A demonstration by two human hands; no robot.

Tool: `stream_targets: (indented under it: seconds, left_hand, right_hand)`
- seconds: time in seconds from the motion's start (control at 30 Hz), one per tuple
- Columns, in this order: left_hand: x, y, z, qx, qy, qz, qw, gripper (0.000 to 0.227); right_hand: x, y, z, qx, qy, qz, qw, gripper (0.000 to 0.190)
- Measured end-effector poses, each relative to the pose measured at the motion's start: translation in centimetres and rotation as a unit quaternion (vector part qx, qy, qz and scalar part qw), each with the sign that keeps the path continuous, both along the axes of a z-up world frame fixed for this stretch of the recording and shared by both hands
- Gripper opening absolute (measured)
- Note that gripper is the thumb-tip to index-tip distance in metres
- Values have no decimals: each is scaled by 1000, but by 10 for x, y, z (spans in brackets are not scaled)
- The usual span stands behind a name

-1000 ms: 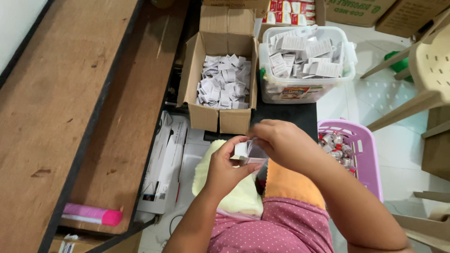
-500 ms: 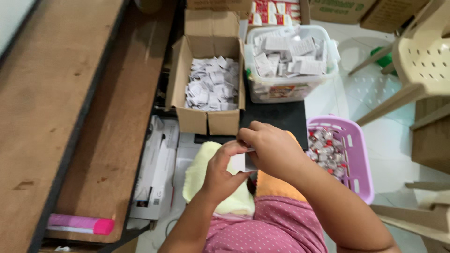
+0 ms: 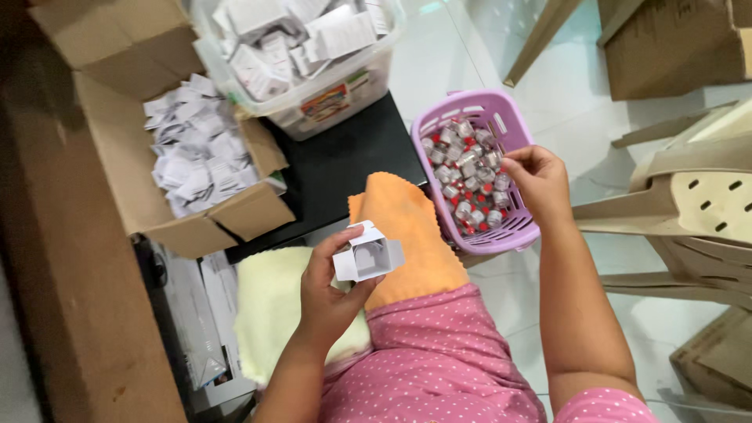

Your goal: The person sits on the floor and repeatedly picks small white boxes from a cardboard box, opens them, inserts small vials with red caps from a pink basket, closes the boxes, and places them on a nearby shelf. The process is repeated for multiple units.

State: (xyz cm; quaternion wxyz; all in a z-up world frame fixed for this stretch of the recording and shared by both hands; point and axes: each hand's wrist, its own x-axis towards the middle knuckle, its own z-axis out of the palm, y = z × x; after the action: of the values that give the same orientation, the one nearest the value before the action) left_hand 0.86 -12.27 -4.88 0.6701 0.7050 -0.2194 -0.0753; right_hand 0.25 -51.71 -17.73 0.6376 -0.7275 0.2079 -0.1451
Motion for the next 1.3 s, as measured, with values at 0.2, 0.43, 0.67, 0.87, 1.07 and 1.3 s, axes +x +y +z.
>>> stream_targets:
  seconds: [0.2,0.43,0.67,0.87,1.07,1.3]
  left_hand:
    - [22,-54,-27,72,-50,-49,995,59]
    - [35,-77,-43,124,-26,-109,986,60]
    - [51,-84,-47,110,5,-95,989,59]
    - [52,-73,-36,75,-37,-51,995,58]
    - [36,-37,-2,54,-81,8,995,59]
    - [-2,-4,30,35,-155,68,985,62]
  right_hand:
    - [-19,-77,-188,-61,241,7,969,23]
    - [22,-25,-320,-111,295,-40,948,51]
    - [39,5,-336,-179,470,-70,861,74]
    - [23,3,-280,-184,352,-80,914,64]
    - [15,53,-64,145,-125,-131,973,59]
    - [-50,190,175,-95,-388,161,902,65]
